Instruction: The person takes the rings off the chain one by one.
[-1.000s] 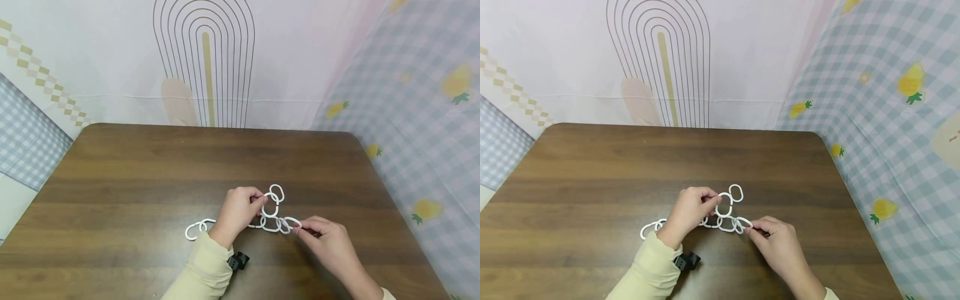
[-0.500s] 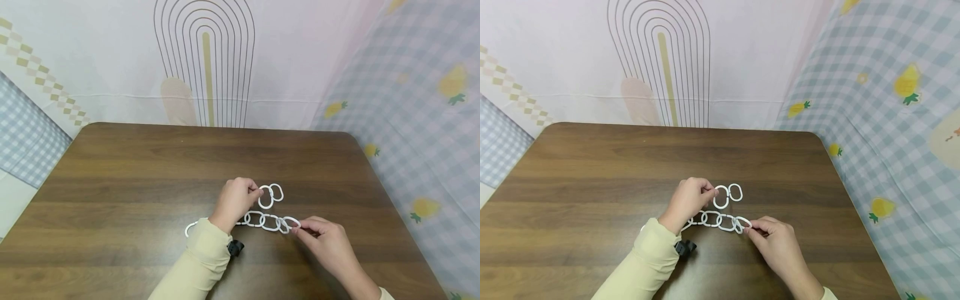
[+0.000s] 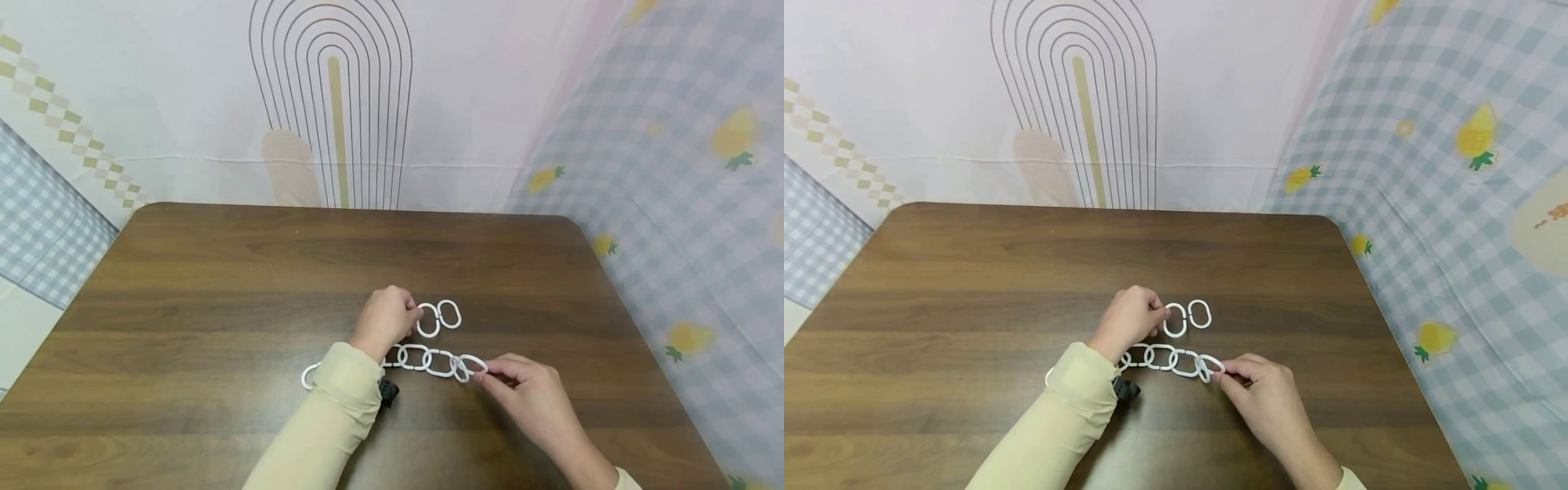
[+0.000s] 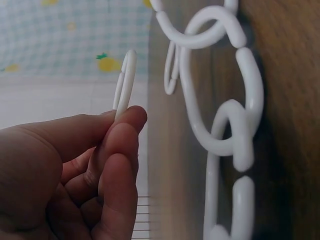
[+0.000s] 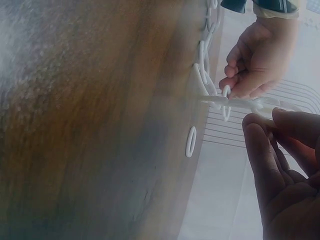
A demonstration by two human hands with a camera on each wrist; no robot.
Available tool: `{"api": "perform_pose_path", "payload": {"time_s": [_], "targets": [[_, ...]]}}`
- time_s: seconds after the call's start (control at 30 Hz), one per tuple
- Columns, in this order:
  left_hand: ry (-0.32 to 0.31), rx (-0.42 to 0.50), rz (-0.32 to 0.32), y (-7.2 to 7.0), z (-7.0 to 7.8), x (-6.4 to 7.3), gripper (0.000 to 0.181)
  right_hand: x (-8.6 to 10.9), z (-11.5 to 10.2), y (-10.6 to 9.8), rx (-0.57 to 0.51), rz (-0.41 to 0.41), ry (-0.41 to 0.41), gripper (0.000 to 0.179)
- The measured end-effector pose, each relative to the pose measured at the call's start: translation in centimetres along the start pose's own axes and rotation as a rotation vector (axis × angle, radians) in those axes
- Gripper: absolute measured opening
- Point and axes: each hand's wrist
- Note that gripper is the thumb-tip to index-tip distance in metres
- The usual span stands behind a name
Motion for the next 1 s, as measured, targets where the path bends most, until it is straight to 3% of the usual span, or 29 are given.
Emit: {"api": "perform_pose_path", "payload": {"time_s": [0.27, 1.0], "targets": [[-0.031, -0.051, -0.046, 0.7, 0.0, -1.2, 0.032, 0.1, 0.2, 0.2, -0.011, -0.007, -0.009, 0.019], [-0.08, -0.074, -0.009, 2.0, 0.1, -2.9, 0.034, 0.5, 0.3, 0.4, -0.006, -0.026, 0.006, 0.019]]}}
Point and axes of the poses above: each hand's wrist, its own x-axis away from the middle knuckle, its own y-axis out of the palm, z = x × y, and after that the axes turned 9 degrees about -x, right-handed
